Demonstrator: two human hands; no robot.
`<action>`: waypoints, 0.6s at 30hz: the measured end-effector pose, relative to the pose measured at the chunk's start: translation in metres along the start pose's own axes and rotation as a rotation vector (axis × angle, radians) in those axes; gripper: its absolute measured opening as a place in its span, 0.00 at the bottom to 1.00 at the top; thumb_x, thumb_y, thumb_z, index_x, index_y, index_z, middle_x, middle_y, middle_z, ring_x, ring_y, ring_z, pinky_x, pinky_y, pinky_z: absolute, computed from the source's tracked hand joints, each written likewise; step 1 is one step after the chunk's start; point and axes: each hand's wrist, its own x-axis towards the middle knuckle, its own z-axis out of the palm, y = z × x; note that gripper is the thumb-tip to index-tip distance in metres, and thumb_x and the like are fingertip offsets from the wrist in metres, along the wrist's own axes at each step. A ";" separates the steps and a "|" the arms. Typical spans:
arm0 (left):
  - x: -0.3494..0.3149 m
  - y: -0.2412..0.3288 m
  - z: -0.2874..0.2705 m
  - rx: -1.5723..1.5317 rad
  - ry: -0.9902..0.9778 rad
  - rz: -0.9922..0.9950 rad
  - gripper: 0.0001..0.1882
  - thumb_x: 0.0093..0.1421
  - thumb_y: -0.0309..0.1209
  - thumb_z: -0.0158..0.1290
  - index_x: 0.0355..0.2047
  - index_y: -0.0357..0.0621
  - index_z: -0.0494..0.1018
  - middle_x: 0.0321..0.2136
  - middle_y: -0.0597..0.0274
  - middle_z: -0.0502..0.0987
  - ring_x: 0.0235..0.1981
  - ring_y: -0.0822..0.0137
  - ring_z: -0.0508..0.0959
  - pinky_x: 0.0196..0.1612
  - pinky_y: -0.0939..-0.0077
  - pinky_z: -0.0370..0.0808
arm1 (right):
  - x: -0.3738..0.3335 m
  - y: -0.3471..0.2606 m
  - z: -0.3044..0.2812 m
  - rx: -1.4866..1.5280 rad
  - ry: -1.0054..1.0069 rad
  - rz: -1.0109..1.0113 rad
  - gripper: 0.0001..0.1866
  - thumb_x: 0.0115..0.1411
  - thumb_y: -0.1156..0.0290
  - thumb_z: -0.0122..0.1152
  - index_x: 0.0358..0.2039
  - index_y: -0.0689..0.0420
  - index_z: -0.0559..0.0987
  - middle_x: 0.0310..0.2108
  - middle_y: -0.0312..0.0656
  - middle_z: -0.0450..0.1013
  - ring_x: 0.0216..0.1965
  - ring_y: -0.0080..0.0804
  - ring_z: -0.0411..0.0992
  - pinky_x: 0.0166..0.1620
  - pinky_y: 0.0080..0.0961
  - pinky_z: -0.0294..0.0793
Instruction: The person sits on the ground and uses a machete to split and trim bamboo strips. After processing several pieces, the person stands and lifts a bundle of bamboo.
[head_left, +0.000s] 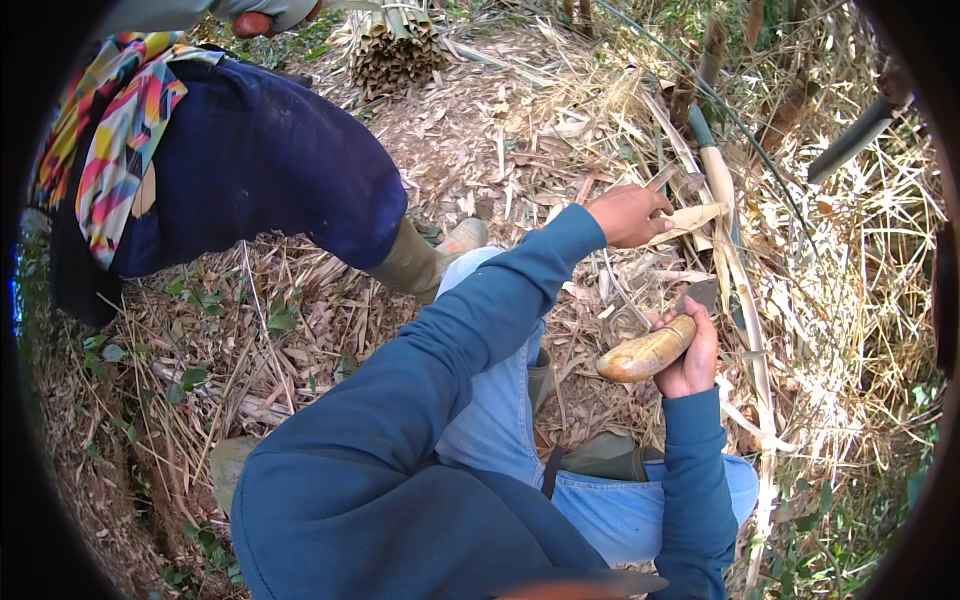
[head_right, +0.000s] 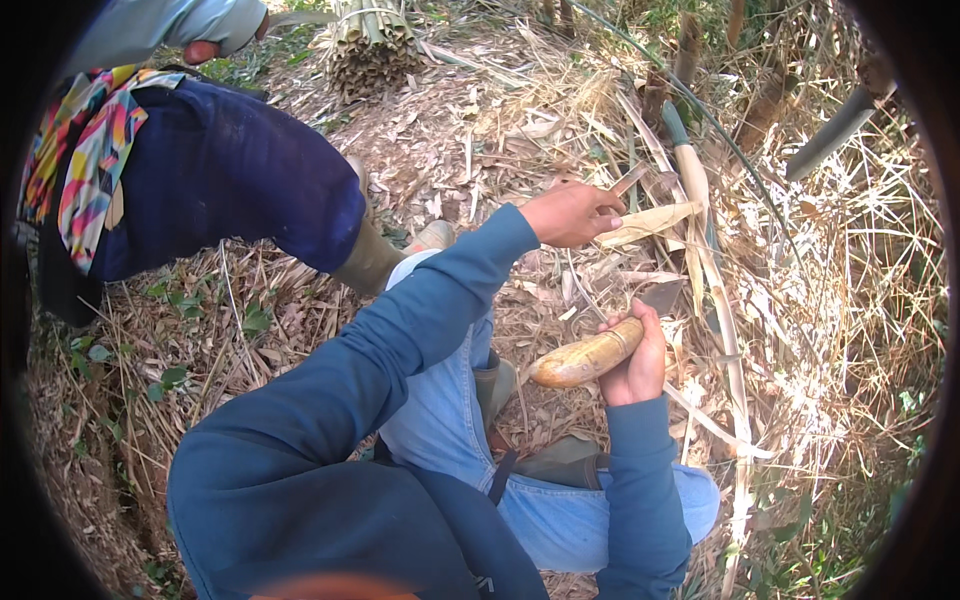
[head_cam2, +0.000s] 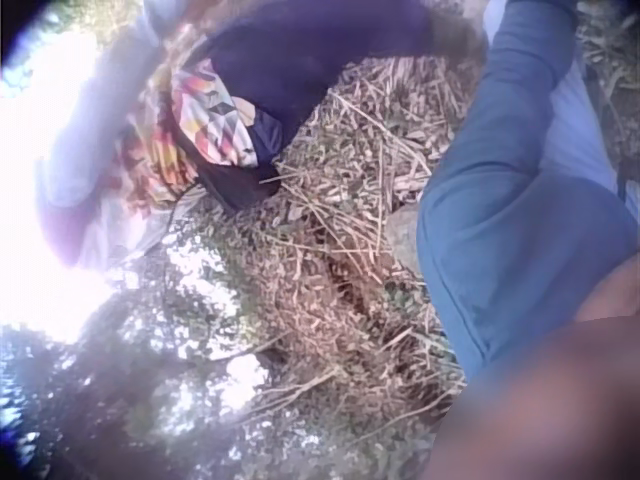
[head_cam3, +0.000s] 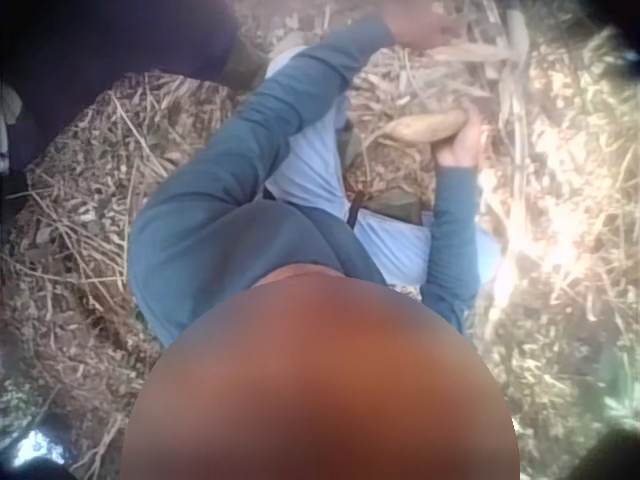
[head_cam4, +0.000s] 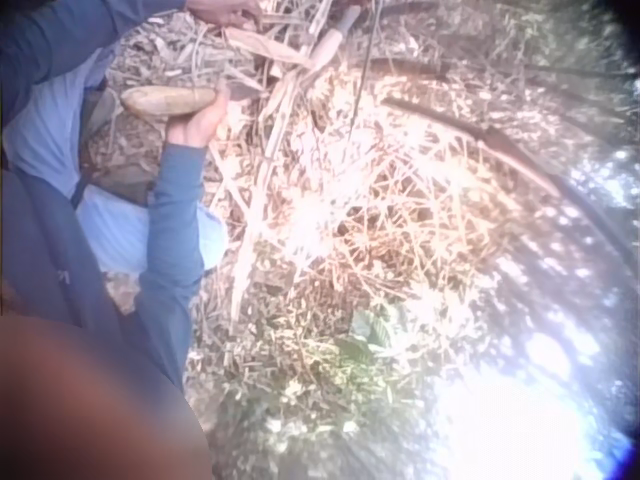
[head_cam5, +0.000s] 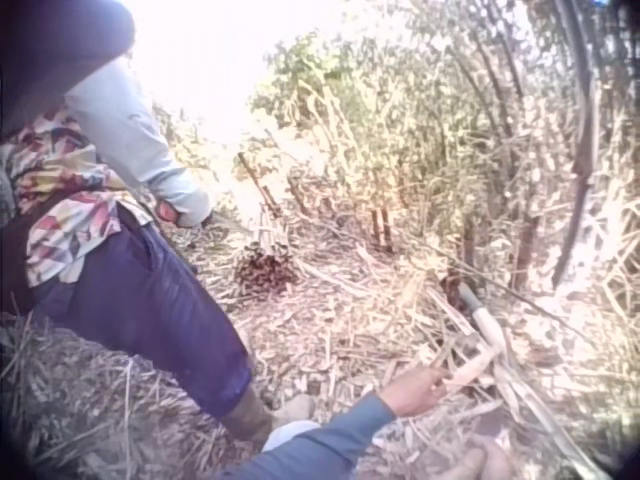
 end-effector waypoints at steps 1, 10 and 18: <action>-0.001 -0.001 0.002 -0.003 0.005 0.012 0.19 0.64 0.42 0.50 0.49 0.45 0.74 0.37 0.48 0.80 0.37 0.54 0.80 0.45 0.64 0.74 | -0.001 0.000 -0.001 0.001 0.006 -0.001 0.08 0.64 0.64 0.52 0.31 0.53 0.67 0.24 0.37 0.66 0.28 0.31 0.66 0.37 0.30 0.71; 0.002 -0.002 0.000 0.059 0.016 0.040 0.20 0.64 0.42 0.50 0.50 0.44 0.74 0.36 0.46 0.80 0.37 0.53 0.80 0.46 0.63 0.74 | 0.000 -0.001 0.000 -0.009 -0.028 -0.011 0.09 0.65 0.61 0.51 0.32 0.52 0.67 0.24 0.38 0.66 0.29 0.33 0.67 0.36 0.35 0.71; 0.001 -0.003 0.002 0.083 0.010 0.040 0.21 0.64 0.44 0.50 0.50 0.45 0.74 0.36 0.45 0.80 0.38 0.52 0.80 0.46 0.62 0.73 | 0.009 0.000 -0.010 0.029 -0.029 -0.007 0.09 0.64 0.63 0.52 0.32 0.53 0.67 0.24 0.38 0.66 0.29 0.32 0.66 0.37 0.32 0.71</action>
